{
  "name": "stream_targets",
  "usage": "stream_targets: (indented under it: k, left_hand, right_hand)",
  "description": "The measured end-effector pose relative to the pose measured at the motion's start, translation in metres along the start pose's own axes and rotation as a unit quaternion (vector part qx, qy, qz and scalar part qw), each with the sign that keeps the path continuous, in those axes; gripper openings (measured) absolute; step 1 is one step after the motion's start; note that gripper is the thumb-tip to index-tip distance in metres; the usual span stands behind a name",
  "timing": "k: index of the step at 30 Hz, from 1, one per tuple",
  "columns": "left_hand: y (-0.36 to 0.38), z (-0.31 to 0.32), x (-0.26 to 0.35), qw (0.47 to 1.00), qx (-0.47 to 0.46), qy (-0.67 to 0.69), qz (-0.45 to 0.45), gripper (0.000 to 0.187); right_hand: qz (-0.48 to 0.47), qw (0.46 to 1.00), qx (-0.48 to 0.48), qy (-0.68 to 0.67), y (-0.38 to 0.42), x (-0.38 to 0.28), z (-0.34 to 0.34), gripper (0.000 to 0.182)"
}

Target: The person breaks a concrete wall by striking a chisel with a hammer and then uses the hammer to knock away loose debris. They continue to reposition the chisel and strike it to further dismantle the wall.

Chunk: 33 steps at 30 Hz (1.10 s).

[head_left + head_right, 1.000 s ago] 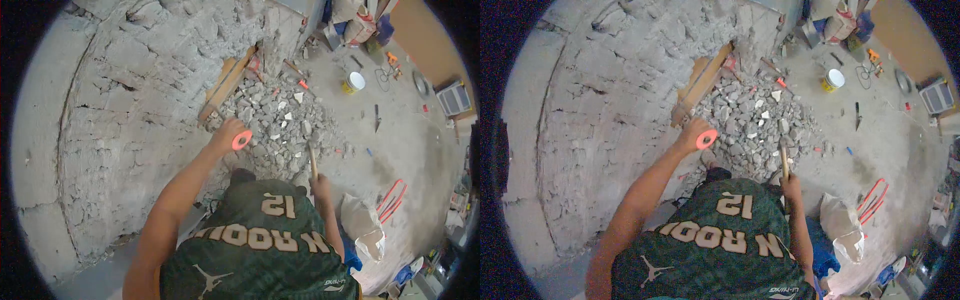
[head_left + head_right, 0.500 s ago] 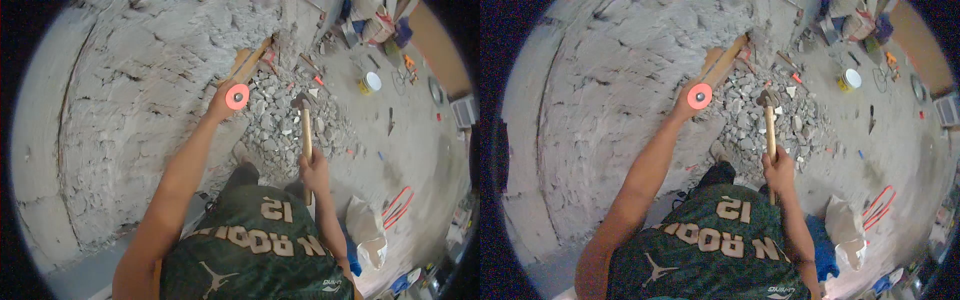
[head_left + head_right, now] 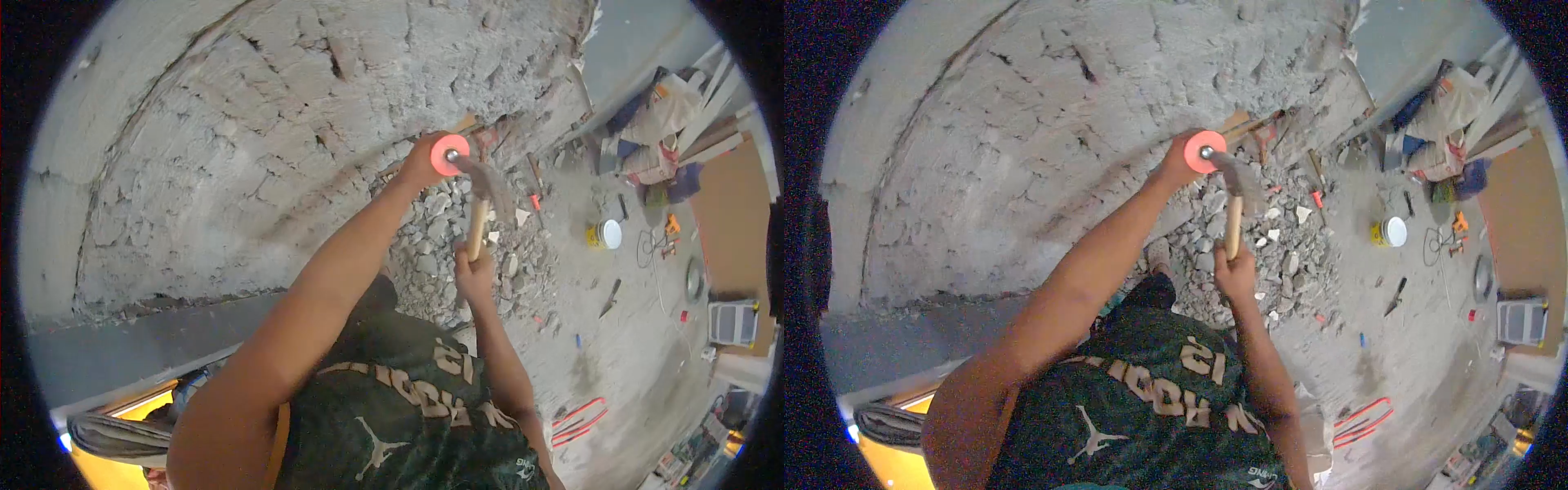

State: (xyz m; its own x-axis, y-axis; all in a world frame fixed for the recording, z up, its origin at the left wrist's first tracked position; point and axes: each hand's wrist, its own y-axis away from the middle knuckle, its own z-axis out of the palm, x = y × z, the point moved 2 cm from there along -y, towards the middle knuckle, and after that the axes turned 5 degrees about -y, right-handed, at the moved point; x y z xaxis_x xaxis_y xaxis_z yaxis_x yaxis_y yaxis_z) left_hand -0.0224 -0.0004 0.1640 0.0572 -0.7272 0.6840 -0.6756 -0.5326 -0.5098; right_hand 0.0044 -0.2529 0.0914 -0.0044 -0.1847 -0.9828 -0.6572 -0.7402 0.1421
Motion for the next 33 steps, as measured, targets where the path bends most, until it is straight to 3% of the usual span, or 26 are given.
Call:
stream_targets:
  k: [2,4,6,7,9,10,11,12,13,14,15,16,17,19,21,22,24,25,27,28,30,31,32,33]
  left_hand:
    - [-0.002,-0.001,0.003,1.000,-0.008,-0.026,0.015,0.040]
    - [-0.004,-0.007,0.009,0.999,-0.006,0.041,-0.030,0.041]
    - [-0.006,-0.005,0.003,0.999,-0.025,-0.005,-0.027,0.043]
    - [-0.002,-0.002,-0.001,0.999,-0.012,0.025,-0.029,0.045]
    - [-0.002,-0.002,-0.005,0.999,-0.016,-0.006,-0.032,0.046]
    - [-0.002,-0.001,-0.007,0.999,-0.024,-0.037,-0.028,0.047]
    - [-0.003,0.000,-0.006,0.999,-0.024,-0.037,-0.029,0.047]
    - [-0.003,0.000,-0.005,0.999,-0.009,-0.031,-0.004,0.047]
    - [-0.004,0.000,-0.005,0.999,0.006,-0.026,0.020,0.048]
    - [-0.006,-0.003,-0.001,0.999,0.007,-0.026,0.020,0.048]
    - [-0.009,-0.007,0.006,1.000,-0.006,-0.015,-0.009,0.049]
    - [-0.006,-0.007,0.013,0.999,-0.022,-0.001,-0.039,0.050]
    - [-0.003,-0.006,0.015,0.999,-0.022,0.002,-0.038,0.050]
    - [-0.001,-0.009,0.015,0.996,-0.026,0.076,-0.050,0.052]
    - [-0.001,0.000,-0.004,0.998,0.000,0.054,-0.022,0.054]
    - [-0.001,0.007,-0.013,0.999,0.024,0.031,0.006,0.055]
    - [-0.001,0.003,0.000,0.998,0.052,0.018,0.008,0.058]
    - [-0.003,0.004,-0.002,0.999,0.027,-0.008,-0.025,0.059]
    - [-0.003,0.005,-0.007,0.998,0.000,-0.033,-0.060,0.061]
    - [-0.003,0.006,-0.009,0.999,0.008,-0.038,-0.034,0.061]
    - [-0.002,0.007,-0.010,0.999,0.016,-0.044,-0.010,0.062]
    - [-0.003,0.006,-0.011,0.999,0.020,-0.039,-0.011,0.061]
    - [-0.003,0.005,-0.010,0.999,0.022,-0.034,-0.011,0.061]
    - [0.000,0.001,-0.004,0.999,0.020,-0.033,-0.013,0.061]
  right_hand:
    - [-0.053,0.997,0.026,0.049,0.004,-0.015,-0.008,0.017]
    - [-0.053,0.993,0.053,-0.090,0.029,-0.054,-0.028,0.014]
    - [-0.214,0.954,0.075,-0.193,0.041,-0.087,-0.053,0.013]
    - [-0.212,0.956,0.071,-0.191,0.047,-0.117,-0.063,0.013]
    - [-0.291,0.895,0.080,-0.328,0.061,-0.200,-0.084,0.021]
    - [-0.328,0.854,0.087,-0.394,0.064,-0.217,-0.091,0.024]
    - [-0.328,0.855,0.087,-0.393,0.061,-0.214,-0.094,0.024]
    - [-0.356,0.822,0.035,-0.443,0.056,-0.207,-0.095,0.023]
    - [-0.338,0.851,0.073,-0.395,0.049,-0.188,-0.083,0.022]
    - [-0.294,0.922,0.134,-0.214,0.037,-0.148,-0.067,0.022]
    - [-0.246,0.958,0.141,0.051,0.021,-0.100,-0.048,0.022]
    - [-0.152,0.971,0.052,0.179,0.002,-0.052,-0.025,0.022]
    - [0.010,0.999,-0.046,0.027,-0.003,-0.046,-0.005,0.022]
    - [0.030,0.996,0.000,-0.080,0.000,-0.027,-0.002,0.024]
    - [0.014,0.992,0.019,-0.121,0.005,-0.052,-0.020,0.025]
    - [-0.001,0.986,0.039,-0.165,0.008,-0.072,-0.031,0.025]
    - [-0.189,0.972,0.066,-0.125,0.019,-0.138,-0.057,0.026]
    - [-0.229,0.952,0.120,-0.162,0.023,-0.154,-0.074,0.023]
    - [-0.321,0.894,0.070,-0.304,0.038,-0.212,-0.093,0.018]
    - [-0.368,0.838,-0.034,-0.402,0.046,-0.242,-0.095,0.016]
    - [-0.364,0.840,0.013,-0.401,0.051,-0.217,-0.086,0.016]
    - [-0.321,0.891,0.097,-0.304,0.044,-0.179,-0.072,0.016]
    - [-0.279,0.948,0.150,-0.031,0.026,-0.122,-0.059,0.017]
    - [-0.204,0.947,0.086,0.231,0.005,-0.051,-0.035,0.018]
